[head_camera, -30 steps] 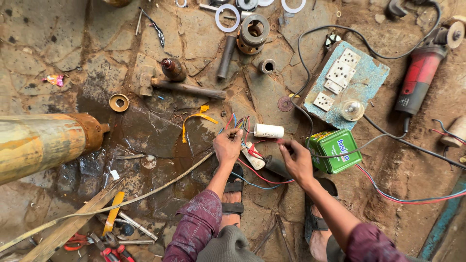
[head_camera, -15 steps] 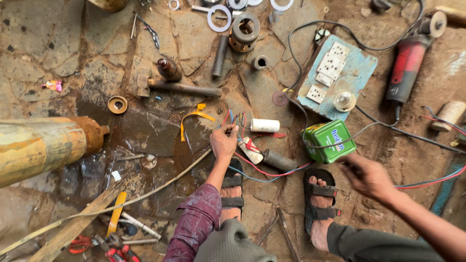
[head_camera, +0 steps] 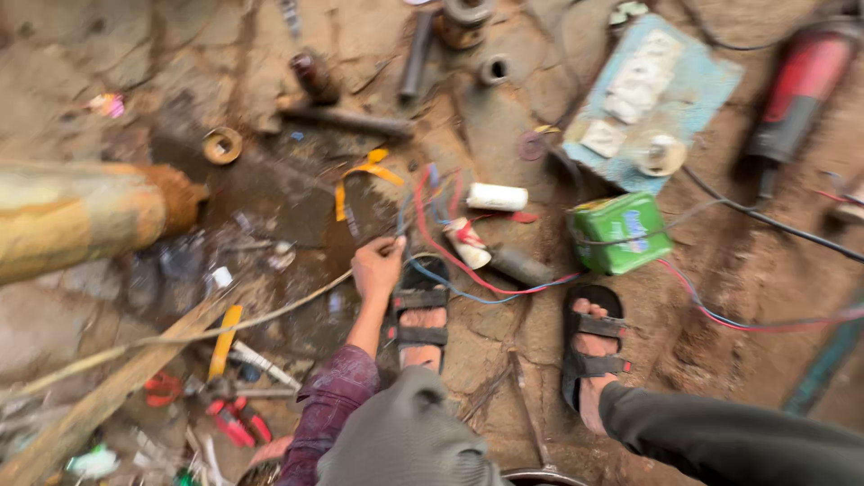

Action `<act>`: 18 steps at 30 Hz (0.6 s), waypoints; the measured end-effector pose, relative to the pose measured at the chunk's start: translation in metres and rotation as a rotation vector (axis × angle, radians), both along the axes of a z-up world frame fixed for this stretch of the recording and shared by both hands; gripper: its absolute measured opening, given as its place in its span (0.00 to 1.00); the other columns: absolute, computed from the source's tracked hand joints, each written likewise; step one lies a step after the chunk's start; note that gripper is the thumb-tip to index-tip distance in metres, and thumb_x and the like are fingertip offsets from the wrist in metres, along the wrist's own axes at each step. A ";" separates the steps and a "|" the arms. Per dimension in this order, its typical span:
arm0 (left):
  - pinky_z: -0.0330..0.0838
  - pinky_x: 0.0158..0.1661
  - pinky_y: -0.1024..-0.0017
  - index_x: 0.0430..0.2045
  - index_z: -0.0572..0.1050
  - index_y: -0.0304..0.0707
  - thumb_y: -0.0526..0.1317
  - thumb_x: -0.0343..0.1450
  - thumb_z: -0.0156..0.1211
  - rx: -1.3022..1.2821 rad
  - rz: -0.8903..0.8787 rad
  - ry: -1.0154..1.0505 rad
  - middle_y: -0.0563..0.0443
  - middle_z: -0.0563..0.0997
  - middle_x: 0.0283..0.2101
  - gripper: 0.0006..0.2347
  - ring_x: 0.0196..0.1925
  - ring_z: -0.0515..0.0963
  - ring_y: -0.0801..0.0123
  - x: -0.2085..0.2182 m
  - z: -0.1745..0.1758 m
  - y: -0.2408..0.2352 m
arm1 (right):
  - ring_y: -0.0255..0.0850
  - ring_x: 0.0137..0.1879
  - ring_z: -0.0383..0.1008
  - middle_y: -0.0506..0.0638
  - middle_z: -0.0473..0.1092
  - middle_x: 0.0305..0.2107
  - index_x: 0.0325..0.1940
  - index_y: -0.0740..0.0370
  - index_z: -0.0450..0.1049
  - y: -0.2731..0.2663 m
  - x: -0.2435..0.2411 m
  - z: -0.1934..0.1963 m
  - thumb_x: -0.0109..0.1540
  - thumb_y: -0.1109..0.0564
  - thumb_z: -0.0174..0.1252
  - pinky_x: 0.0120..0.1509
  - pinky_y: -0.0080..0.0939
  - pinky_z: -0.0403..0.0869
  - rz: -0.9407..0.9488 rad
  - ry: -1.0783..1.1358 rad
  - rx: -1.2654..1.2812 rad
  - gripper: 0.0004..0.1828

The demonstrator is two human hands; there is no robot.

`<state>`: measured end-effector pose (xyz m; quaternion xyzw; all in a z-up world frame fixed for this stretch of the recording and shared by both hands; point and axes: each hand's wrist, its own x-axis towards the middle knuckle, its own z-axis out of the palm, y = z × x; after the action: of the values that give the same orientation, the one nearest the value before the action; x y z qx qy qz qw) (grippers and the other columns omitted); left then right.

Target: The person connects wires from a water pump to a capacitor and an electrical control box.

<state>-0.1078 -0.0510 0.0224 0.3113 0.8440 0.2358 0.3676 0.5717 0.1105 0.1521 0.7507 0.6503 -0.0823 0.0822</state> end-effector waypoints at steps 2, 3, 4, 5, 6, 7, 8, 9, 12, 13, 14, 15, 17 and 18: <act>0.77 0.40 0.64 0.33 0.86 0.38 0.50 0.65 0.70 -0.032 -0.087 -0.005 0.41 0.86 0.33 0.14 0.35 0.86 0.60 0.004 0.002 0.007 | 0.53 0.44 0.80 0.60 0.78 0.42 0.50 0.61 0.81 0.010 0.036 0.000 0.65 0.46 0.67 0.50 0.51 0.76 -0.097 -0.049 0.018 0.17; 0.76 0.42 0.64 0.33 0.86 0.39 0.50 0.66 0.68 -0.015 -0.141 -0.016 0.40 0.86 0.33 0.14 0.35 0.86 0.59 0.005 0.005 0.006 | 0.54 0.45 0.80 0.60 0.78 0.42 0.50 0.61 0.81 0.008 0.058 0.010 0.66 0.46 0.67 0.51 0.51 0.76 -0.134 -0.043 0.050 0.17; 0.76 0.41 0.63 0.34 0.86 0.39 0.50 0.67 0.69 -0.055 -0.151 0.022 0.39 0.86 0.31 0.14 0.32 0.84 0.60 0.005 0.006 0.005 | 0.54 0.46 0.80 0.61 0.78 0.43 0.50 0.62 0.81 0.001 0.075 0.021 0.66 0.46 0.67 0.51 0.52 0.76 -0.171 -0.033 0.085 0.18; 0.77 0.35 0.57 0.37 0.85 0.40 0.51 0.69 0.67 -0.350 -0.012 -0.113 0.42 0.84 0.28 0.15 0.28 0.81 0.56 0.005 0.003 0.001 | 0.55 0.47 0.80 0.61 0.78 0.43 0.50 0.63 0.82 -0.001 0.093 0.036 0.67 0.45 0.68 0.52 0.52 0.75 -0.192 -0.007 0.141 0.18; 0.74 0.34 0.62 0.38 0.84 0.34 0.50 0.69 0.69 -0.144 -0.065 -0.065 0.45 0.84 0.27 0.16 0.28 0.78 0.63 0.006 -0.003 -0.004 | 0.55 0.47 0.80 0.62 0.78 0.44 0.50 0.64 0.82 -0.004 0.102 0.049 0.67 0.45 0.68 0.53 0.53 0.75 -0.203 -0.020 0.185 0.19; 0.69 0.29 0.70 0.40 0.82 0.30 0.44 0.73 0.66 -0.073 0.126 -0.433 0.47 0.85 0.35 0.13 0.28 0.74 0.70 0.002 -0.009 -0.013 | 0.56 0.48 0.79 0.62 0.78 0.44 0.50 0.64 0.82 -0.011 0.104 0.053 0.67 0.45 0.68 0.54 0.53 0.75 -0.213 -0.034 0.210 0.19; 0.75 0.32 0.75 0.42 0.78 0.25 0.38 0.74 0.63 -0.024 0.204 -0.493 0.45 0.84 0.38 0.11 0.31 0.80 0.74 0.004 -0.017 -0.020 | 0.56 0.48 0.79 0.61 0.78 0.43 0.49 0.61 0.83 -0.019 0.101 0.059 0.65 0.49 0.67 0.53 0.51 0.75 -0.234 -0.066 0.221 0.15; 0.74 0.31 0.74 0.44 0.76 0.21 0.36 0.76 0.60 0.091 0.198 -0.510 0.40 0.83 0.38 0.11 0.31 0.79 0.71 0.001 -0.018 -0.035 | 0.56 0.49 0.79 0.60 0.79 0.43 0.50 0.60 0.83 -0.019 0.090 0.056 0.66 0.50 0.65 0.54 0.51 0.75 -0.245 -0.045 0.244 0.14; 0.76 0.33 0.73 0.46 0.73 0.21 0.35 0.78 0.59 0.224 0.182 -0.489 0.37 0.83 0.39 0.10 0.30 0.80 0.69 -0.001 -0.008 -0.058 | 0.56 0.49 0.79 0.58 0.79 0.43 0.48 0.58 0.83 0.007 0.058 0.040 0.67 0.49 0.62 0.56 0.52 0.75 -0.181 -0.030 0.279 0.13; 0.76 0.33 0.73 0.45 0.73 0.20 0.34 0.78 0.60 0.232 0.201 -0.470 0.35 0.83 0.39 0.10 0.30 0.79 0.68 0.007 -0.002 -0.056 | 0.56 0.49 0.79 0.58 0.79 0.44 0.47 0.58 0.83 0.009 0.060 0.042 0.66 0.48 0.62 0.56 0.52 0.75 -0.136 -0.025 0.282 0.14; 0.75 0.32 0.73 0.45 0.73 0.19 0.34 0.78 0.61 0.241 0.221 -0.451 0.34 0.83 0.39 0.10 0.30 0.79 0.68 0.014 0.008 -0.050 | 0.58 0.48 0.79 0.59 0.79 0.42 0.47 0.58 0.83 0.008 0.066 0.044 0.65 0.47 0.62 0.55 0.53 0.75 -0.164 -0.046 0.212 0.15; 0.74 0.31 0.73 0.45 0.74 0.19 0.35 0.78 0.60 0.210 0.179 -0.428 0.35 0.83 0.39 0.10 0.29 0.78 0.67 0.018 0.022 -0.043 | 0.59 0.47 0.79 0.61 0.79 0.40 0.47 0.58 0.84 0.015 0.075 0.035 0.64 0.45 0.63 0.53 0.55 0.75 -0.187 -0.061 0.142 0.16; 0.72 0.30 0.73 0.44 0.76 0.18 0.36 0.78 0.60 0.144 0.109 -0.372 0.35 0.84 0.40 0.11 0.28 0.78 0.66 0.021 0.057 -0.032 | 0.62 0.45 0.79 0.65 0.78 0.38 0.44 0.61 0.83 0.024 0.099 0.005 0.61 0.41 0.66 0.50 0.58 0.76 -0.232 -0.141 -0.057 0.21; 0.73 0.29 0.73 0.44 0.75 0.21 0.37 0.76 0.61 0.080 0.109 -0.419 0.37 0.84 0.39 0.12 0.26 0.79 0.66 0.023 0.073 -0.025 | 0.63 0.44 0.79 0.66 0.78 0.38 0.42 0.64 0.83 0.024 0.114 -0.008 0.59 0.38 0.68 0.47 0.59 0.76 -0.252 -0.208 -0.185 0.26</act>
<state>-0.0851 -0.0762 0.0950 0.2237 0.7547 0.3482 0.5091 0.6861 0.1349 0.1437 0.8199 0.5288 -0.0731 0.2066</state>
